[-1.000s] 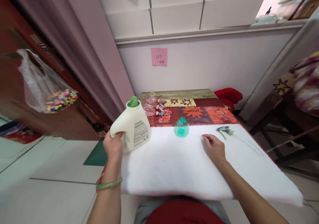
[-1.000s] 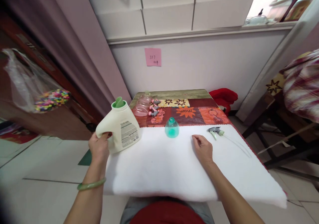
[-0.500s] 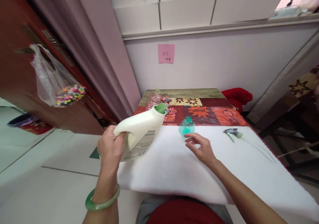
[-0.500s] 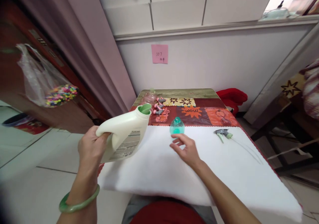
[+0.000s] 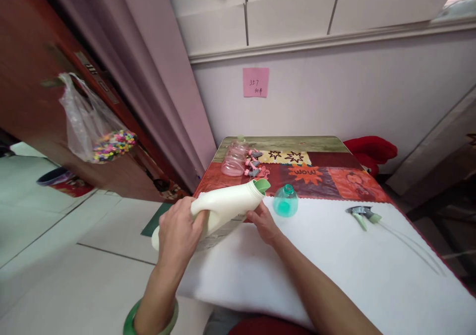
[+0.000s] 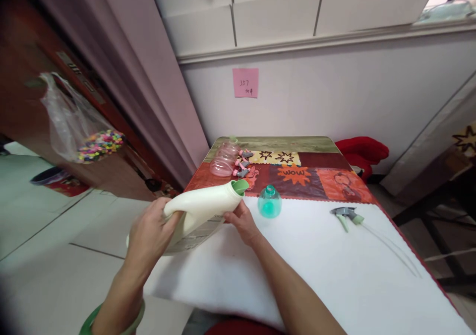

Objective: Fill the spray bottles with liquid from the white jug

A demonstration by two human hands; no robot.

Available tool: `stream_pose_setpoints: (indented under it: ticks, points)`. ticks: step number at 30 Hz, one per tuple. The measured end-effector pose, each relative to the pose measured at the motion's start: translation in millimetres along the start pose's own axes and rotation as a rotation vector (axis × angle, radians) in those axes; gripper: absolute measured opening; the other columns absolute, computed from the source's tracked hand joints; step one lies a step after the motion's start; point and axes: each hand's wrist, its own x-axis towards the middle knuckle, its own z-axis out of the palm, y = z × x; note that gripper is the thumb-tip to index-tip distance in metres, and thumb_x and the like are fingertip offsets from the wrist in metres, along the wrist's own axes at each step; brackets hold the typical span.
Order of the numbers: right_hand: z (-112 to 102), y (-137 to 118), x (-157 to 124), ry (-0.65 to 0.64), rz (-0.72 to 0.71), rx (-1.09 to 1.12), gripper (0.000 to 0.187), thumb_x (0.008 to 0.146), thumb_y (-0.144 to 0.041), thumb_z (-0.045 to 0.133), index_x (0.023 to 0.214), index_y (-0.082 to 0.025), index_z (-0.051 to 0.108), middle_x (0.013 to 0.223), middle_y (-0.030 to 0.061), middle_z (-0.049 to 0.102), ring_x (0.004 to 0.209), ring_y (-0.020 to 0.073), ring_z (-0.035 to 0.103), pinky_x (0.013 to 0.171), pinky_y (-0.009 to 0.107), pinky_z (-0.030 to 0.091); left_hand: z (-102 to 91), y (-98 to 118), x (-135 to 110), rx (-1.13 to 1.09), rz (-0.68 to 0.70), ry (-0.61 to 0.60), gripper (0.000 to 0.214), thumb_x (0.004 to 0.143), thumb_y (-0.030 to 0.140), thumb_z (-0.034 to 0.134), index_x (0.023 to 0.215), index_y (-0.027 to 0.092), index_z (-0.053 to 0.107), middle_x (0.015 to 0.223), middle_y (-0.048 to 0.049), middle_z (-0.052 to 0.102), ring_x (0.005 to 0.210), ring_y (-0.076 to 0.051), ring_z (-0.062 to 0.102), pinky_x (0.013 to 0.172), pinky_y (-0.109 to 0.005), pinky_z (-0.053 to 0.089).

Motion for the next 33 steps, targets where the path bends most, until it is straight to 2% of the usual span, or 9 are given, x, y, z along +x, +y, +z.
stream_pose_setpoints:
  ticks: [3, 5, 9, 12, 14, 17, 23, 27, 33]
  points:
    - [-4, 3, 2, 0.025, 0.000, 0.006, 0.066, 0.067, -0.055, 0.086, 0.120, -0.029, 0.058, 0.110, 0.0036, 0.072, 0.093, 0.0237, 0.069, 0.075, 0.037, 0.059, -5.4, -11, -4, -0.149, 0.111, 0.032, 0.047, 0.081, 0.059, 0.061, 0.115, 0.029, 0.067, 0.115, -0.0075, 0.072, 0.107, -0.034, 0.064, 0.094, -0.047, 0.045]
    - [-6, 4, 3, 0.026, -0.008, 0.010, 0.064, 0.067, -0.052, 0.087, 0.119, -0.029, 0.059, 0.109, 0.0030, 0.073, 0.093, 0.0232, 0.068, 0.074, 0.037, 0.058, -8.8, -27, -9, -0.206, 0.074, 0.092, 0.069, 0.069, 0.067, 0.071, 0.129, 0.034, 0.062, 0.132, -0.0051, 0.066, 0.122, -0.038, 0.059, 0.107, -0.054, 0.040]
    - [-8, 5, 3, 0.008, -0.017, 0.047, 0.064, 0.068, -0.048, 0.087, 0.122, -0.029, 0.058, 0.111, 0.0034, 0.073, 0.096, 0.0241, 0.068, 0.077, 0.038, 0.059, -1.9, -67, -25, -0.602, -0.283, 0.275, 0.095, 0.057, 0.069, 0.081, 0.142, 0.043, 0.046, 0.152, -0.0002, 0.053, 0.135, -0.040, 0.051, 0.114, -0.063, 0.035]
    - [-8, 5, 4, 0.000, -0.037, 0.055, 0.065, 0.068, -0.049, 0.087, 0.122, -0.029, 0.058, 0.115, 0.0042, 0.072, 0.103, 0.0263, 0.068, 0.088, 0.043, 0.058, 19.2, -75, -39, -1.091, -0.692, 0.295, 0.068, 0.069, 0.082, 0.061, 0.121, 0.038, 0.064, 0.139, -0.0017, 0.065, 0.134, -0.043, 0.052, 0.113, -0.067, 0.036]
    - [-7, 5, 6, 0.006, -0.063, 0.045, 0.068, 0.065, -0.051, 0.089, 0.122, -0.029, 0.059, 0.118, 0.0046, 0.072, 0.108, 0.0274, 0.068, 0.096, 0.047, 0.055, 37.4, -67, -49, -1.259, -0.844, 0.275, 0.068, 0.073, 0.085, 0.051, 0.112, 0.033, 0.071, 0.130, -0.0055, 0.071, 0.135, -0.044, 0.051, 0.114, -0.065, 0.036]
    - [-7, 3, 6, 0.015, -0.087, 0.038, 0.070, 0.062, -0.051, 0.091, 0.121, -0.029, 0.059, 0.118, 0.0044, 0.072, 0.109, 0.0273, 0.067, 0.100, 0.047, 0.054, 62.9, -51, -58, -1.393, -0.751, 0.280, 0.084, 0.067, 0.094, 0.044, 0.118, 0.033, 0.070, 0.126, -0.0057, 0.072, 0.137, -0.043, 0.049, 0.113, -0.063, 0.039]
    - [-8, 0, 4, 0.000, -0.067, 0.102, 0.067, 0.064, -0.043, 0.091, 0.120, -0.028, 0.059, 0.107, 0.0024, 0.074, 0.094, 0.0229, 0.069, 0.075, 0.036, 0.061, 88.0, -45, -58, -1.390, -0.742, 0.160, 0.085, 0.047, 0.073, 0.082, 0.123, 0.039, 0.066, 0.125, -0.0017, 0.073, 0.139, -0.038, 0.048, 0.115, -0.054, 0.040]
    - [-11, -1, 4, 0.015, -0.047, 0.142, 0.063, 0.064, -0.040, 0.091, 0.117, -0.025, 0.059, 0.100, 0.0012, 0.074, 0.083, 0.0181, 0.069, 0.064, 0.028, 0.059, 85.8, -40, -55, -1.447, -0.715, 0.186, 0.080, 0.053, 0.069, 0.082, 0.124, 0.035, 0.067, 0.129, 0.0009, 0.071, 0.141, -0.035, 0.046, 0.119, -0.050, 0.036]
    - [-15, -8, 4, 0.031, -0.046, 0.191, 0.066, 0.066, -0.042, 0.090, 0.121, -0.026, 0.058, 0.106, 0.0025, 0.074, 0.089, 0.0204, 0.071, 0.069, 0.032, 0.062, 67.3, -24, -45, -1.479, -0.653, 0.188, 0.081, 0.047, 0.067, 0.087, 0.120, 0.037, 0.069, 0.131, 0.0026, 0.070, 0.143, -0.036, 0.043, 0.114, -0.049, 0.044]
